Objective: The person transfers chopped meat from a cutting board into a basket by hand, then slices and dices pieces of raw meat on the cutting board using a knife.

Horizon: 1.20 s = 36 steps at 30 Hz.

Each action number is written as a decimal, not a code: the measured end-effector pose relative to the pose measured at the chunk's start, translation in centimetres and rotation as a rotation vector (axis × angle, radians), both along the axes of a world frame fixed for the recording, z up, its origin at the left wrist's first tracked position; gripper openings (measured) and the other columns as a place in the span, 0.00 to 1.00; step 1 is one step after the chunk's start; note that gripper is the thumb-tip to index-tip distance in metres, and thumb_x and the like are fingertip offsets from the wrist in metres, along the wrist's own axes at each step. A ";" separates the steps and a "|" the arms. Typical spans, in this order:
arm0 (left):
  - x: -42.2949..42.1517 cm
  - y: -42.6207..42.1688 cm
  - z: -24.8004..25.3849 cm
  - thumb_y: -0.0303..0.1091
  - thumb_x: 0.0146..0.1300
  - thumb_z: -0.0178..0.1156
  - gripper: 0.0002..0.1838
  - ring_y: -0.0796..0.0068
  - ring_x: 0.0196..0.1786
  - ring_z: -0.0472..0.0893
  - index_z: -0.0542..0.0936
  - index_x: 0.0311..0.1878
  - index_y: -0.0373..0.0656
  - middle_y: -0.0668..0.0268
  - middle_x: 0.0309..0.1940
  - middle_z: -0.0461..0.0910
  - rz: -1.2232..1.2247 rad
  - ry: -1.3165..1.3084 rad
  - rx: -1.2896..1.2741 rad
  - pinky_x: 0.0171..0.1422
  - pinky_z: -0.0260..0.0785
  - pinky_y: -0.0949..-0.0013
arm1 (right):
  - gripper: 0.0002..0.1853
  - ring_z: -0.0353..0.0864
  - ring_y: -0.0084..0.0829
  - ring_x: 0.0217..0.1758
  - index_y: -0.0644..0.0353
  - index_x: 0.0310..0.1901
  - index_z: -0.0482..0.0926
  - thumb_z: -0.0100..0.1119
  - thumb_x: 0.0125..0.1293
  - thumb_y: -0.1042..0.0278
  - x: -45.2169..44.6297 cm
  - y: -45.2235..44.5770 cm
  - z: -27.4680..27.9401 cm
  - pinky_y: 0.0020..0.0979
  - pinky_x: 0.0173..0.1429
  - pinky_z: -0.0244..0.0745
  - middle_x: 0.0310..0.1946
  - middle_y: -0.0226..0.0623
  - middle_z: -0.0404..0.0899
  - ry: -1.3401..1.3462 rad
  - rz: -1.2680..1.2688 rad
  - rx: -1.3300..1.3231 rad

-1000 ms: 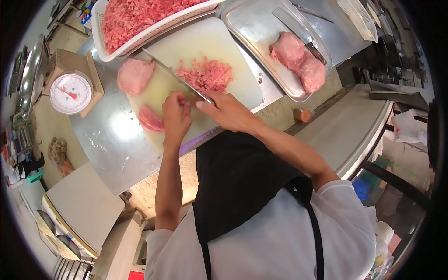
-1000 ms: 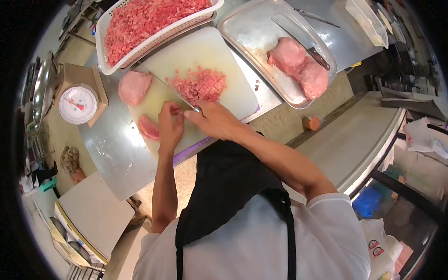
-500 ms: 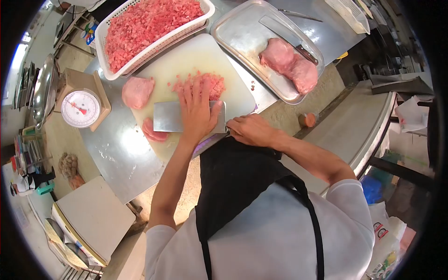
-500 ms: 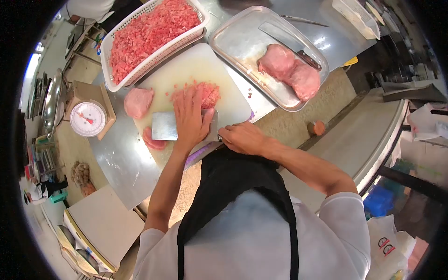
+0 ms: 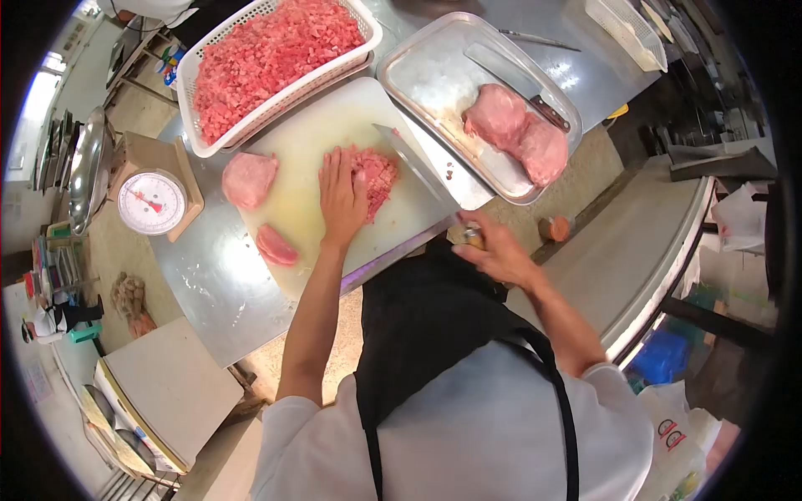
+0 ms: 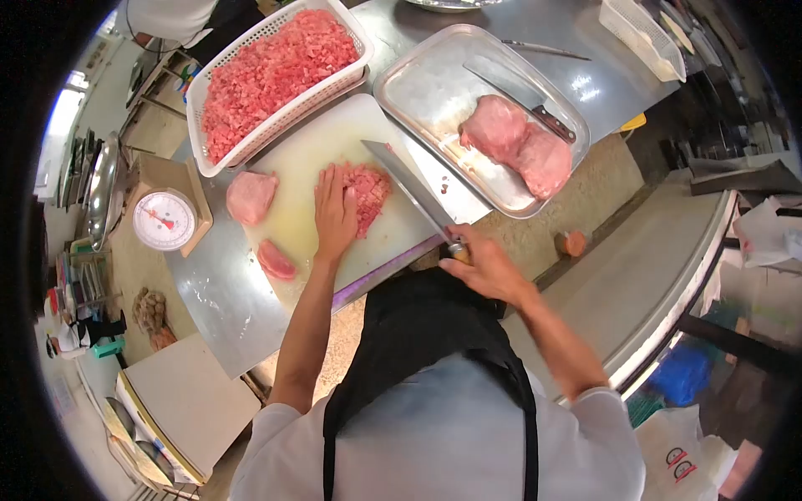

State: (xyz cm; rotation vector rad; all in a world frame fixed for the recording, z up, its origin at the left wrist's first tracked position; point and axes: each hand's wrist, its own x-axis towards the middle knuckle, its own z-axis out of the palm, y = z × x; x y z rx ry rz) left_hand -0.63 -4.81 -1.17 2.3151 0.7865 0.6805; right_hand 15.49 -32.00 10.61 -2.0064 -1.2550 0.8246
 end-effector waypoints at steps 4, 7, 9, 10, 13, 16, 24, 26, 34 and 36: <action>-1.6 -4.3 3.1 0.56 0.71 0.63 0.46 0.34 0.86 0.46 0.59 0.84 0.42 0.40 0.85 0.47 -0.035 0.105 0.147 0.85 0.39 0.30 | 0.31 0.83 0.36 0.28 0.63 0.71 0.70 0.69 0.71 0.60 -1.8 3.3 -0.6 0.38 0.36 0.78 0.31 0.41 0.82 0.367 -0.045 -0.139; -1.0 -3.9 2.2 0.59 0.64 0.69 0.52 0.31 0.86 0.41 0.58 0.84 0.44 0.41 0.86 0.42 -0.043 0.330 0.236 0.82 0.36 0.22 | 0.24 0.78 0.23 0.25 0.60 0.66 0.74 0.65 0.75 0.59 -0.7 2.9 0.7 0.29 0.32 0.76 0.28 0.33 0.78 0.737 -0.234 -0.168; -0.1 -2.8 1.8 0.57 0.62 0.71 0.52 0.34 0.84 0.49 0.61 0.83 0.44 0.46 0.84 0.50 0.002 0.291 0.286 0.81 0.39 0.23 | 0.20 0.76 0.22 0.24 0.59 0.63 0.76 0.63 0.77 0.58 2.1 0.9 -2.5 0.26 0.29 0.74 0.27 0.30 0.76 0.942 -0.304 -0.006; 0.0 -2.4 2.2 0.57 0.61 0.71 0.51 0.35 0.83 0.51 0.62 0.83 0.45 0.48 0.83 0.52 -0.015 0.290 0.258 0.80 0.40 0.23 | 0.19 0.74 0.21 0.22 0.57 0.63 0.74 0.61 0.78 0.57 3.6 0.3 -4.3 0.26 0.26 0.71 0.26 0.30 0.75 0.954 -0.294 -0.001; 0.2 -2.5 2.5 0.56 0.61 0.72 0.49 0.37 0.82 0.56 0.65 0.81 0.46 0.53 0.81 0.58 0.021 0.212 0.192 0.78 0.45 0.25 | 0.22 0.74 0.21 0.22 0.58 0.67 0.70 0.60 0.79 0.56 6.5 0.7 -7.1 0.26 0.25 0.71 0.26 0.30 0.75 1.135 -0.368 -0.049; 1.5 -4.0 2.8 0.54 0.61 0.71 0.47 0.39 0.81 0.57 0.66 0.80 0.46 0.54 0.81 0.61 0.169 0.161 0.160 0.77 0.47 0.27 | 0.20 0.74 0.22 0.22 0.61 0.63 0.68 0.59 0.80 0.57 4.7 3.4 -8.8 0.27 0.26 0.71 0.25 0.29 0.74 1.102 -0.300 -0.161; 3.7 -3.4 1.6 0.42 0.65 0.69 0.36 0.44 0.77 0.67 0.73 0.75 0.39 0.50 0.75 0.70 0.496 -0.255 0.125 0.80 0.57 0.47 | 0.16 0.75 0.23 0.22 0.64 0.51 0.71 0.57 0.80 0.58 -2.7 8.4 -5.4 0.28 0.27 0.73 0.24 0.31 0.74 1.015 0.016 -0.110; 3.5 -3.8 2.7 0.41 0.65 0.68 0.36 0.44 0.77 0.67 0.73 0.74 0.38 0.50 0.75 0.70 0.512 -0.254 0.067 0.80 0.58 0.47 | 0.14 0.75 0.23 0.22 0.62 0.47 0.71 0.57 0.80 0.58 -2.6 8.1 -4.2 0.28 0.27 0.73 0.25 0.31 0.75 0.986 0.022 -0.127; 3.5 -3.6 7.2 0.41 0.65 0.69 0.35 0.43 0.75 0.68 0.75 0.73 0.37 0.48 0.74 0.71 0.490 -0.233 0.045 0.80 0.58 0.46 | 0.14 0.77 0.23 0.23 0.61 0.50 0.72 0.54 0.83 0.56 -2.2 8.3 -0.4 0.28 0.29 0.75 0.27 0.31 0.75 1.074 0.069 -0.104; 4.1 -1.6 9.7 0.40 0.65 0.69 0.34 0.42 0.73 0.70 0.76 0.72 0.37 0.47 0.71 0.73 0.467 -0.248 0.166 0.79 0.60 0.46 | 0.15 0.77 0.23 0.23 0.61 0.51 0.72 0.53 0.83 0.55 -2.1 9.7 1.5 0.28 0.29 0.74 0.26 0.31 0.75 1.055 0.076 -0.030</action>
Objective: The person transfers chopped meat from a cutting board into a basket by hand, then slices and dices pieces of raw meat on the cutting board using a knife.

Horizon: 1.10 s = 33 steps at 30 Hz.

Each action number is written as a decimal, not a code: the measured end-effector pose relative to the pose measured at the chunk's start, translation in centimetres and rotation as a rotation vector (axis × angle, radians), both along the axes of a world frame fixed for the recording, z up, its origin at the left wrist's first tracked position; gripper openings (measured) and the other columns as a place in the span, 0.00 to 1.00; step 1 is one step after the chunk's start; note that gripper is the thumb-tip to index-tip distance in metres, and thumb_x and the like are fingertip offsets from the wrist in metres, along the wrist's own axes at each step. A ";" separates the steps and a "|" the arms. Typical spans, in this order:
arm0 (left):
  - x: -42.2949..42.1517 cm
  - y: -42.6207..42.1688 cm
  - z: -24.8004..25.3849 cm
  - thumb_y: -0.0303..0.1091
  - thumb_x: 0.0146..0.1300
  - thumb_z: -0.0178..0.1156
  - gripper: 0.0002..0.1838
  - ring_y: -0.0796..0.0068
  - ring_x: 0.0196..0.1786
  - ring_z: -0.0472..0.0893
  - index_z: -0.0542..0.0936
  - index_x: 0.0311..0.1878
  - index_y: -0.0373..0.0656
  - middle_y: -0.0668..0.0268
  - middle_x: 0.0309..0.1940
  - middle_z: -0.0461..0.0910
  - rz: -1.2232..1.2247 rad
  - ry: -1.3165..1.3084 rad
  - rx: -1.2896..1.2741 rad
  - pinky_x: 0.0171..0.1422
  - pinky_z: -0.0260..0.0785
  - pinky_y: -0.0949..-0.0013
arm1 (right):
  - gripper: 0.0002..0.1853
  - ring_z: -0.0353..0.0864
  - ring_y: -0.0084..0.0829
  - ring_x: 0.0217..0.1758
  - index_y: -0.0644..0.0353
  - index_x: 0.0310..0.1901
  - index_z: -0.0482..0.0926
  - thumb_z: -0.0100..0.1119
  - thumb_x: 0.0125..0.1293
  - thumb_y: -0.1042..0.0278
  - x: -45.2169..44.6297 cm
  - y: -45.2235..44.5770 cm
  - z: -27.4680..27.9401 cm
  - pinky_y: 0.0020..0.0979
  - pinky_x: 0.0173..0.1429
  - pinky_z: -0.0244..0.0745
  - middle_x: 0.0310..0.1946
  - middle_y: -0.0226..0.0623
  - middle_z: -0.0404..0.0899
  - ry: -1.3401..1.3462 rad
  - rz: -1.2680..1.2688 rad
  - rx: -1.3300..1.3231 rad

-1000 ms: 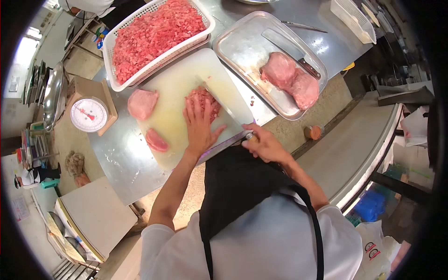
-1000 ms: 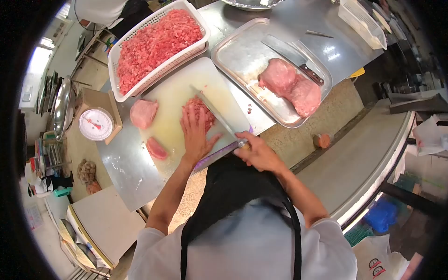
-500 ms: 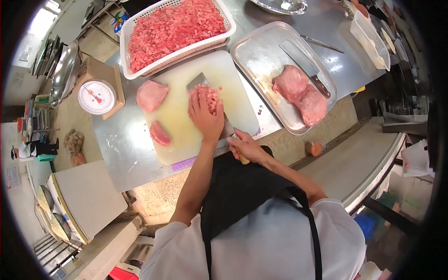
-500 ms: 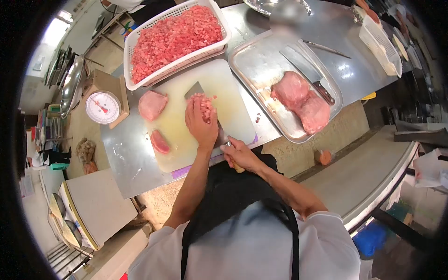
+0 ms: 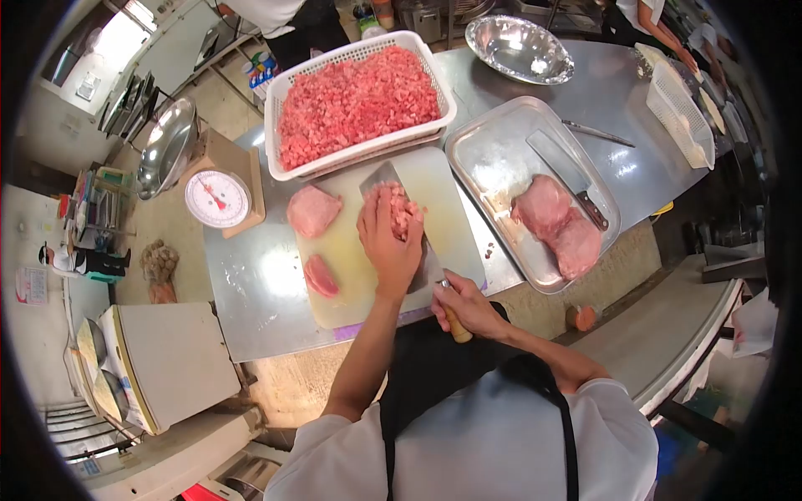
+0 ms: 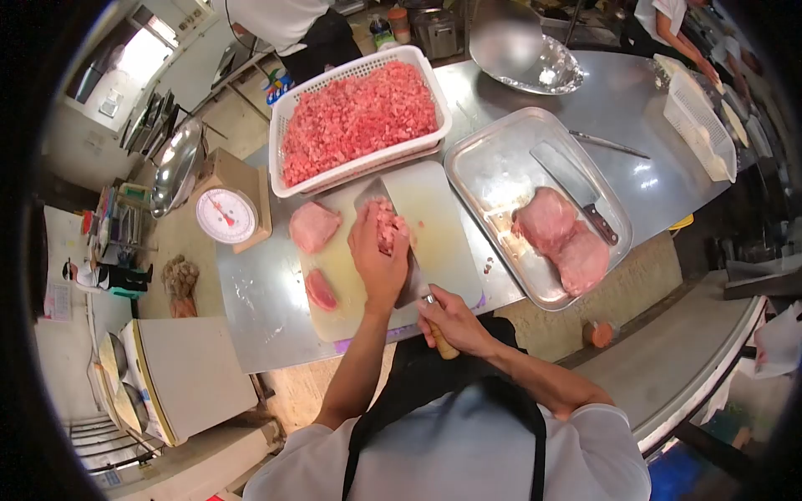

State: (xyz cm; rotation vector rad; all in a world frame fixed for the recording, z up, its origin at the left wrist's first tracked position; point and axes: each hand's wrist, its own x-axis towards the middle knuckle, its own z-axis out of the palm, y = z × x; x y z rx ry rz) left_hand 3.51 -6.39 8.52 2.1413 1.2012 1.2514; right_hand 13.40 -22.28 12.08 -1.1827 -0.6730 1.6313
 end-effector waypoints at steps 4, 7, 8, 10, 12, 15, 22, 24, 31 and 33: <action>2.8 7.6 4.2 0.38 0.65 0.69 0.31 0.42 0.68 0.76 0.78 0.69 0.37 0.47 0.65 0.79 -0.042 -0.087 0.198 0.75 0.64 0.45 | 0.15 0.76 0.22 0.22 0.60 0.53 0.73 0.55 0.82 0.55 1.4 5.4 4.1 0.27 0.29 0.73 0.26 0.30 0.75 -0.049 -0.075 0.131; 5.7 17.6 6.8 0.37 0.66 0.68 0.25 0.44 0.63 0.80 0.81 0.64 0.35 0.46 0.59 0.82 -0.039 -0.167 0.312 0.71 0.68 0.48 | 0.14 0.75 0.22 0.22 0.60 0.51 0.74 0.57 0.81 0.56 3.4 8.4 4.9 0.27 0.28 0.72 0.25 0.30 0.75 -0.122 -0.068 0.183; 6.2 20.7 6.0 0.37 0.67 0.68 0.23 0.44 0.61 0.81 0.82 0.61 0.35 0.46 0.56 0.84 -0.042 -0.212 0.322 0.70 0.69 0.49 | 0.14 0.75 0.22 0.22 0.60 0.51 0.75 0.58 0.80 0.57 3.5 7.8 4.7 0.27 0.28 0.72 0.25 0.30 0.75 -0.141 -0.077 0.166; 5.2 23.7 4.7 0.36 0.68 0.67 0.19 0.43 0.58 0.82 0.83 0.58 0.34 0.47 0.52 0.85 -0.048 -0.117 0.402 0.68 0.71 0.50 | 0.13 0.75 0.21 0.22 0.60 0.49 0.76 0.61 0.79 0.58 3.7 6.0 4.2 0.27 0.28 0.72 0.24 0.29 0.75 -0.179 -0.085 0.128; 4.8 23.5 3.6 0.35 0.70 0.66 0.16 0.43 0.55 0.83 0.84 0.54 0.34 0.48 0.48 0.86 -0.050 -0.115 0.364 0.67 0.71 0.50 | 0.13 0.75 0.21 0.22 0.61 0.52 0.77 0.62 0.78 0.60 4.1 2.4 1.6 0.27 0.28 0.72 0.24 0.29 0.75 -0.161 -0.119 0.066; 0.6 16.3 0.0 0.34 0.72 0.64 0.13 0.44 0.52 0.83 0.84 0.50 0.33 0.49 0.45 0.86 -0.128 -0.148 0.081 0.65 0.71 0.51 | 0.17 0.75 0.22 0.22 0.61 0.60 0.78 0.63 0.76 0.62 4.2 -4.4 -2.4 0.27 0.28 0.73 0.24 0.29 0.75 -0.046 -0.235 -0.016; -8.9 -1.0 -7.6 0.51 0.73 0.60 0.48 0.35 0.86 0.47 0.51 0.84 0.31 0.40 0.84 0.49 -0.311 0.777 -0.059 0.87 0.41 0.37 | 0.18 0.75 0.23 0.23 0.59 0.62 0.77 0.62 0.76 0.61 4.6 -11.7 -7.2 0.27 0.29 0.74 0.26 0.30 0.75 0.029 -0.404 -0.199; -7.9 0.1 -8.6 0.53 0.76 0.56 0.47 0.34 0.86 0.45 0.51 0.83 0.28 0.38 0.84 0.49 -0.272 0.717 -0.086 0.87 0.39 0.35 | 0.18 0.75 0.23 0.23 0.58 0.62 0.76 0.60 0.77 0.60 4.5 -11.1 -7.7 0.27 0.28 0.73 0.27 0.30 0.75 -0.007 -0.373 -0.206; 0.6 0.2 -10.6 0.50 0.80 0.51 0.42 0.33 0.86 0.48 0.52 0.82 0.25 0.34 0.83 0.49 -0.072 0.305 -0.162 0.87 0.39 0.37 | 0.21 0.75 0.21 0.22 0.57 0.66 0.73 0.61 0.77 0.62 1.2 -3.1 -7.7 0.26 0.27 0.72 0.26 0.27 0.74 -0.106 -0.095 -0.207; 1.4 0.1 -10.4 0.48 0.80 0.50 0.41 0.33 0.86 0.49 0.52 0.82 0.24 0.34 0.83 0.50 -0.001 0.216 -0.223 0.88 0.39 0.39 | 0.18 0.75 0.21 0.22 0.59 0.63 0.75 0.61 0.76 0.63 0.2 -2.2 -8.0 0.26 0.27 0.73 0.25 0.27 0.74 -0.059 -0.032 -0.211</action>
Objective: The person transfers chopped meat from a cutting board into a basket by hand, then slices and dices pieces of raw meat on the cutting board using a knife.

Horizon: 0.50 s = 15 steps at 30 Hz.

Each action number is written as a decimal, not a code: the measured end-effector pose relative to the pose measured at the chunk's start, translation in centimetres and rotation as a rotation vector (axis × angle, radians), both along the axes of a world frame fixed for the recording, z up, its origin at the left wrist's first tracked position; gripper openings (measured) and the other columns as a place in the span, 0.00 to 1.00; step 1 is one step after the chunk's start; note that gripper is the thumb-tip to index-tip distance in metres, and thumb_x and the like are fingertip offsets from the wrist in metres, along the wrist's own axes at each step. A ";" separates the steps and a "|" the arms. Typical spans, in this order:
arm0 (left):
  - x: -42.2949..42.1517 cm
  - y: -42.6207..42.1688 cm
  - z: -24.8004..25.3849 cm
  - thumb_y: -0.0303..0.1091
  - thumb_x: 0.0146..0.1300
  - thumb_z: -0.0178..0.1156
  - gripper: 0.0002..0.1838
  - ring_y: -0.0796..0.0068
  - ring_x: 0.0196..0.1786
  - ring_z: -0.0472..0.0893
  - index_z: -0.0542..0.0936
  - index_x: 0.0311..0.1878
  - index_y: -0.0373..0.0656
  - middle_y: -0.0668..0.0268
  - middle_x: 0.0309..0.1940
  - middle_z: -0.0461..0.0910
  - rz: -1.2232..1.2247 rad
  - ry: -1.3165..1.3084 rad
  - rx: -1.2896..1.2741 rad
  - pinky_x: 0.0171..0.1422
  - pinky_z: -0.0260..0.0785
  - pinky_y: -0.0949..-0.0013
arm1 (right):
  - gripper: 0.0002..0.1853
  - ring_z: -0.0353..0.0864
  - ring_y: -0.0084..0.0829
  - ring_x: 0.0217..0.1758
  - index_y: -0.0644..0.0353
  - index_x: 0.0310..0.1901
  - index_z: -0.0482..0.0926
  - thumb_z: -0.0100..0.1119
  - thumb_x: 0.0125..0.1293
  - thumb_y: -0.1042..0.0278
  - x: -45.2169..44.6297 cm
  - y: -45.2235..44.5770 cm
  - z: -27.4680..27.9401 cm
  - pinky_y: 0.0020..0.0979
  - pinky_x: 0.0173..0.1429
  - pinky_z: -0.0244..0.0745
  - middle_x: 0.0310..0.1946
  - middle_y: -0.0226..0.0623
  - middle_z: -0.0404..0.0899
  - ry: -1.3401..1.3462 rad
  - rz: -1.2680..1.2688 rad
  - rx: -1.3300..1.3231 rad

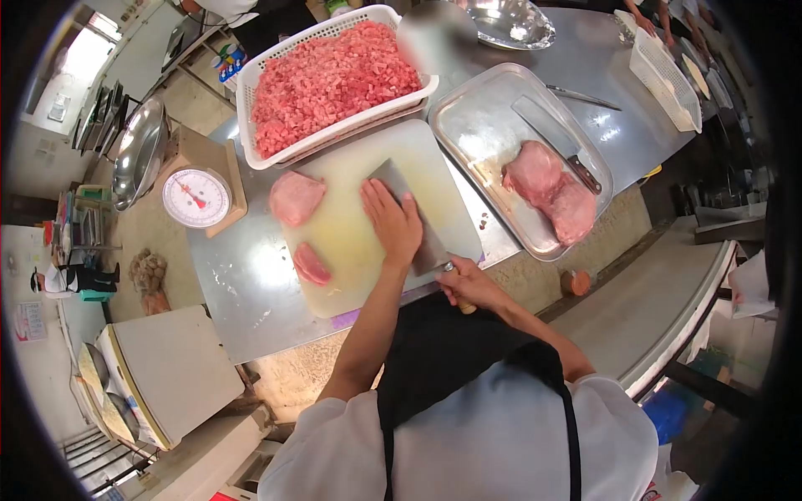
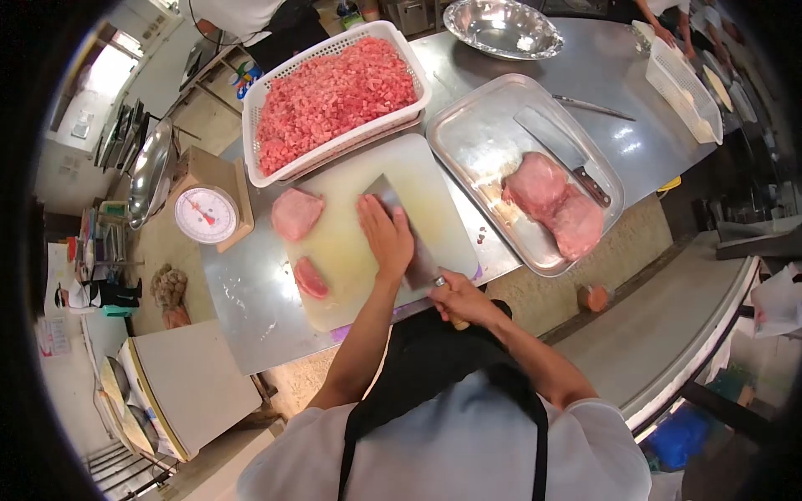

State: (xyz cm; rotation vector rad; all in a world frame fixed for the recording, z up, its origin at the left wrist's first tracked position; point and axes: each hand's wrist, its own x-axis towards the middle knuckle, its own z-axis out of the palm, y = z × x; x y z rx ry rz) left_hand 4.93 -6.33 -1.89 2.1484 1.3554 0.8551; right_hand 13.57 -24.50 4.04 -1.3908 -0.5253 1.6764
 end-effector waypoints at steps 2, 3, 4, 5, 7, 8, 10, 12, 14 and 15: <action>-0.1 0.8 0.5 0.45 0.81 0.49 0.39 0.35 0.86 0.48 0.52 0.82 0.26 0.35 0.83 0.49 0.007 -0.131 -0.016 0.89 0.37 0.43 | 0.16 0.76 0.22 0.22 0.60 0.60 0.76 0.61 0.76 0.63 0.0 0.9 1.1 0.26 0.27 0.73 0.24 0.27 0.74 -0.006 0.032 0.046; -0.2 1.7 1.9 0.44 0.81 0.48 0.38 0.35 0.86 0.47 0.52 0.82 0.26 0.35 0.84 0.48 -0.006 -0.186 0.000 0.89 0.37 0.43 | 0.13 0.75 0.21 0.22 0.61 0.55 0.77 0.62 0.76 0.63 0.2 1.5 2.9 0.26 0.28 0.72 0.23 0.27 0.74 -0.004 0.034 0.088; -0.4 2.5 3.6 0.43 0.81 0.48 0.38 0.35 0.86 0.47 0.52 0.83 0.27 0.35 0.84 0.48 -0.022 -0.238 0.013 0.89 0.36 0.44 | 0.13 0.74 0.21 0.21 0.61 0.55 0.77 0.62 0.76 0.63 0.3 2.1 4.7 0.26 0.27 0.71 0.23 0.28 0.74 -0.065 0.055 0.151; -0.1 3.8 6.3 0.41 0.81 0.48 0.37 0.36 0.87 0.46 0.51 0.83 0.28 0.37 0.84 0.47 -0.038 -0.253 0.105 0.90 0.35 0.45 | 0.13 0.73 0.20 0.20 0.61 0.55 0.76 0.62 0.76 0.63 0.4 2.7 6.4 0.26 0.25 0.70 0.22 0.28 0.74 -0.124 0.075 0.209; 0.9 8.5 12.0 0.41 0.82 0.46 0.37 0.37 0.87 0.46 0.51 0.83 0.28 0.39 0.85 0.46 -0.047 -0.227 0.269 0.90 0.35 0.44 | 0.13 0.71 0.20 0.18 0.60 0.55 0.77 0.62 0.76 0.63 1.1 3.3 7.7 0.27 0.22 0.66 0.21 0.28 0.73 -0.193 0.093 0.254; 1.1 12.4 13.1 0.43 0.82 0.46 0.36 0.36 0.86 0.48 0.54 0.82 0.28 0.41 0.84 0.50 -0.064 -0.238 0.336 0.90 0.35 0.45 | 0.13 0.69 0.20 0.17 0.60 0.55 0.77 0.62 0.76 0.63 1.8 3.7 8.0 0.27 0.21 0.65 0.20 0.28 0.73 -0.207 0.090 0.248; 0.3 21.9 12.8 0.47 0.83 0.45 0.36 0.37 0.85 0.52 0.57 0.81 0.27 0.40 0.83 0.55 -0.185 -0.164 0.053 0.90 0.38 0.48 | 0.13 0.67 0.20 0.15 0.59 0.55 0.77 0.62 0.76 0.63 2.5 2.9 8.6 0.28 0.18 0.61 0.18 0.28 0.72 -0.255 0.092 0.193; -0.3 27.2 11.8 0.51 0.83 0.43 0.35 0.41 0.85 0.55 0.64 0.79 0.28 0.39 0.80 0.62 -0.185 0.096 0.046 0.90 0.40 0.51 | 0.12 0.65 0.20 0.13 0.58 0.55 0.78 0.62 0.76 0.63 4.3 1.5 9.3 0.29 0.16 0.58 0.17 0.28 0.71 -0.336 0.092 0.112; 0.1 29.3 8.6 0.51 0.83 0.43 0.34 0.42 0.84 0.58 0.67 0.77 0.30 0.39 0.78 0.64 -0.089 0.080 0.274 0.89 0.45 0.52 | 0.12 0.68 0.19 0.17 0.58 0.55 0.80 0.63 0.76 0.63 5.6 -1.3 9.1 0.28 0.17 0.60 0.20 0.28 0.72 -0.327 0.101 0.018; 0.5 30.3 7.1 0.52 0.83 0.42 0.33 0.43 0.83 0.60 0.69 0.76 0.31 0.38 0.77 0.66 -0.046 0.075 0.386 0.88 0.47 0.52 | 0.13 0.69 0.19 0.19 0.58 0.56 0.80 0.63 0.76 0.63 6.0 -2.9 8.5 0.27 0.18 0.60 0.20 0.27 0.73 -0.301 0.073 -0.019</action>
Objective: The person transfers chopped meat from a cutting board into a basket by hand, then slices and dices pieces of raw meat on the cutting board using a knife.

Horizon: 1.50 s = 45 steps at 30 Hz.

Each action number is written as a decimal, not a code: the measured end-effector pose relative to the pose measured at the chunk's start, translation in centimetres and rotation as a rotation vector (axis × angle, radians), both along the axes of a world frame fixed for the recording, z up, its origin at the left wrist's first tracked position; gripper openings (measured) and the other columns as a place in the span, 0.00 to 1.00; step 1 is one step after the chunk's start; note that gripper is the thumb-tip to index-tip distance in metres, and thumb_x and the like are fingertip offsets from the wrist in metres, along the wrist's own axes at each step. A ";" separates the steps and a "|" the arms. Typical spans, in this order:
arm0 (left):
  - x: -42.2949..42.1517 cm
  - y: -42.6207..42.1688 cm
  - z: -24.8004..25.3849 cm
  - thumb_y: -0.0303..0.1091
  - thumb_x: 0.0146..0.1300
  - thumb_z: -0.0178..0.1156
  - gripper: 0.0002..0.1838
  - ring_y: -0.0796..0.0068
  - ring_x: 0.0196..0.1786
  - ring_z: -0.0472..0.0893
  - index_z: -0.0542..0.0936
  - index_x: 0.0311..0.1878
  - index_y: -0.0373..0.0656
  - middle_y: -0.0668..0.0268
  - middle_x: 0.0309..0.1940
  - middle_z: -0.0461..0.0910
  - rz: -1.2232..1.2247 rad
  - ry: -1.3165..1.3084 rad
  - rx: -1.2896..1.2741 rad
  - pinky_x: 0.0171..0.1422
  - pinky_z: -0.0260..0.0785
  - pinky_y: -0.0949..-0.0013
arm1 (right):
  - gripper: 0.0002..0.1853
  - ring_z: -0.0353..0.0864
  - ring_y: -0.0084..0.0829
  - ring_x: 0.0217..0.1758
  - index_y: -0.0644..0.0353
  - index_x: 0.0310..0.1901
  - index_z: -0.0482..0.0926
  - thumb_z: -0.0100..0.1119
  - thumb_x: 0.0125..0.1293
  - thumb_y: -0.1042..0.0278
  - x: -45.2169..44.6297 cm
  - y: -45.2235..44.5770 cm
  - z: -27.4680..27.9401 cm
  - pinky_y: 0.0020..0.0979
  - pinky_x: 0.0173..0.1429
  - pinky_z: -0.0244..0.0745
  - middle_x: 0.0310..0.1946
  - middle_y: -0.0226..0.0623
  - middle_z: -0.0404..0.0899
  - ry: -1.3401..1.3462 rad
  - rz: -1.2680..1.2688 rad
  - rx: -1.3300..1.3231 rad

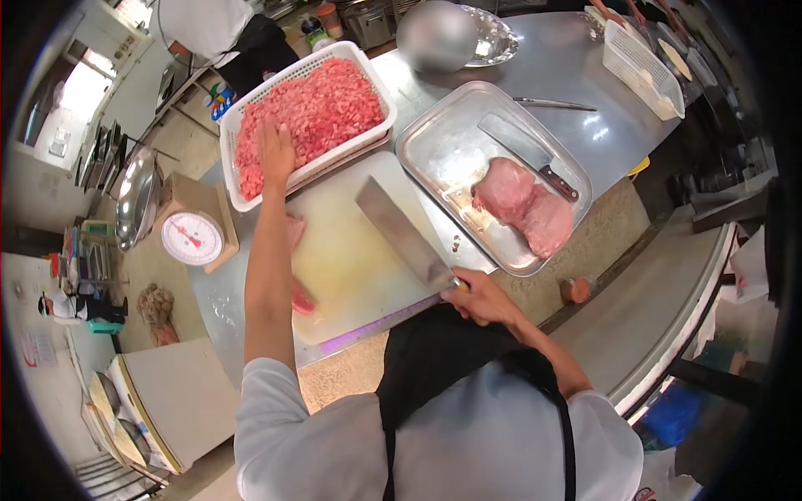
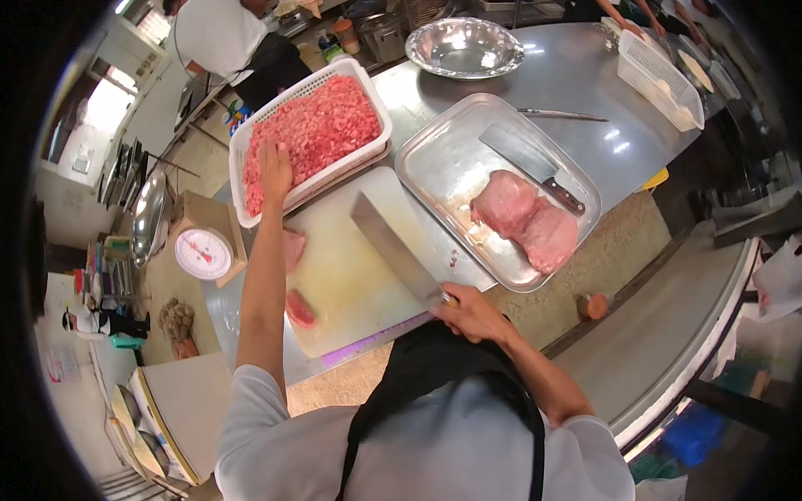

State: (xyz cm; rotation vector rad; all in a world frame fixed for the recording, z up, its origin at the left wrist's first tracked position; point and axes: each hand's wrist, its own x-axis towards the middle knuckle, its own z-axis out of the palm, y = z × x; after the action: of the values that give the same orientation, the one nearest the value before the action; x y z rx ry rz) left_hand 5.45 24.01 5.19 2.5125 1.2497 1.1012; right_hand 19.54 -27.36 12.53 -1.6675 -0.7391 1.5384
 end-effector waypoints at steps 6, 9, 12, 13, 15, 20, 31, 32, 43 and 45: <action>8.1 1.1 0.1 0.47 0.82 0.46 0.29 0.39 0.78 0.66 0.71 0.74 0.36 0.40 0.74 0.70 -0.324 -0.099 -0.066 0.84 0.56 0.48 | 0.14 0.73 0.19 0.24 0.57 0.57 0.81 0.65 0.75 0.63 1.9 -5.3 -1.5 0.27 0.24 0.66 0.23 0.26 0.73 0.067 -0.124 -0.113; 12.0 1.3 -1.4 0.44 0.79 0.50 0.26 0.39 0.77 0.68 0.75 0.71 0.36 0.43 0.73 0.72 -0.228 -0.003 0.064 0.82 0.59 0.47 | 0.14 0.73 0.19 0.24 0.57 0.57 0.82 0.65 0.75 0.63 2.1 -5.9 -3.1 0.28 0.27 0.69 0.23 0.26 0.74 0.096 -0.128 -0.079; 14.0 -0.1 -1.4 0.41 0.76 0.53 0.24 0.43 0.75 0.70 0.77 0.68 0.37 0.45 0.71 0.74 -0.200 0.127 0.093 0.80 0.62 0.47 | 0.13 0.73 0.20 0.24 0.57 0.56 0.82 0.65 0.75 0.63 2.8 -5.6 -2.6 0.28 0.28 0.70 0.24 0.26 0.74 0.098 -0.096 -0.101; 14.2 -0.6 -1.0 0.41 0.76 0.54 0.24 0.43 0.76 0.70 0.78 0.68 0.38 0.46 0.72 0.74 -0.238 0.168 0.081 0.80 0.62 0.46 | 0.13 0.74 0.20 0.24 0.57 0.55 0.82 0.65 0.75 0.63 3.2 -5.2 -2.0 0.28 0.27 0.70 0.24 0.26 0.74 0.096 -0.079 -0.119; 14.0 -1.6 -0.6 0.43 0.76 0.54 0.24 0.43 0.76 0.70 0.78 0.68 0.40 0.47 0.73 0.73 -0.305 0.250 0.057 0.80 0.62 0.44 | 0.13 0.74 0.20 0.24 0.58 0.55 0.82 0.65 0.75 0.63 3.7 -4.9 -2.2 0.28 0.28 0.70 0.24 0.27 0.75 0.083 -0.051 -0.116; 13.8 -3.6 -1.5 0.45 0.74 0.55 0.23 0.38 0.73 0.72 0.81 0.66 0.46 0.49 0.70 0.77 -0.310 0.299 0.158 0.76 0.62 0.36 | 0.12 0.75 0.21 0.23 0.59 0.53 0.81 0.65 0.75 0.62 4.3 -3.2 -3.4 0.29 0.27 0.72 0.24 0.28 0.75 0.055 0.012 -0.062; 4.5 -5.3 8.9 0.36 0.74 0.60 0.11 0.45 0.42 0.85 0.84 0.48 0.37 0.45 0.37 0.85 -0.175 -0.073 -0.230 0.49 0.76 0.50 | 0.20 0.76 0.25 0.21 0.65 0.59 0.78 0.65 0.75 0.59 3.8 0.8 -3.6 0.33 0.24 0.72 0.22 0.35 0.77 -0.170 0.090 0.017; 2.1 -5.5 9.2 0.36 0.74 0.60 0.11 0.45 0.40 0.85 0.84 0.47 0.37 0.45 0.36 0.85 -0.161 -0.108 -0.199 0.48 0.75 0.50 | 0.23 0.76 0.25 0.20 0.67 0.61 0.77 0.65 0.74 0.59 3.8 0.9 -4.3 0.32 0.24 0.72 0.23 0.35 0.78 -0.173 0.099 0.068; -24.5 -19.5 1.7 0.48 0.68 0.68 0.19 0.51 0.42 0.89 0.86 0.43 0.38 0.51 0.31 0.86 0.384 0.397 -0.604 0.47 0.77 0.51 | 0.19 0.75 0.22 0.20 0.69 0.59 0.76 0.63 0.75 0.63 3.9 5.2 -3.7 0.29 0.25 0.71 0.22 0.33 0.77 -0.152 0.119 0.017; -23.6 -24.1 1.3 0.50 0.62 0.72 0.25 0.50 0.47 0.88 0.84 0.50 0.37 0.52 0.40 0.88 0.490 0.404 -0.738 0.51 0.78 0.50 | 0.19 0.75 0.23 0.20 0.69 0.57 0.76 0.64 0.75 0.62 3.8 5.9 -3.8 0.30 0.25 0.71 0.22 0.34 0.77 -0.165 0.133 0.032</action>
State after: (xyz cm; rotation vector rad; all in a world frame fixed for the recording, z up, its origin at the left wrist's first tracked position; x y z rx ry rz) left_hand -18.12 -0.05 6.45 1.9327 1.9818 0.0814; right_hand 23.35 -21.43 8.76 -1.7672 -0.9738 1.4820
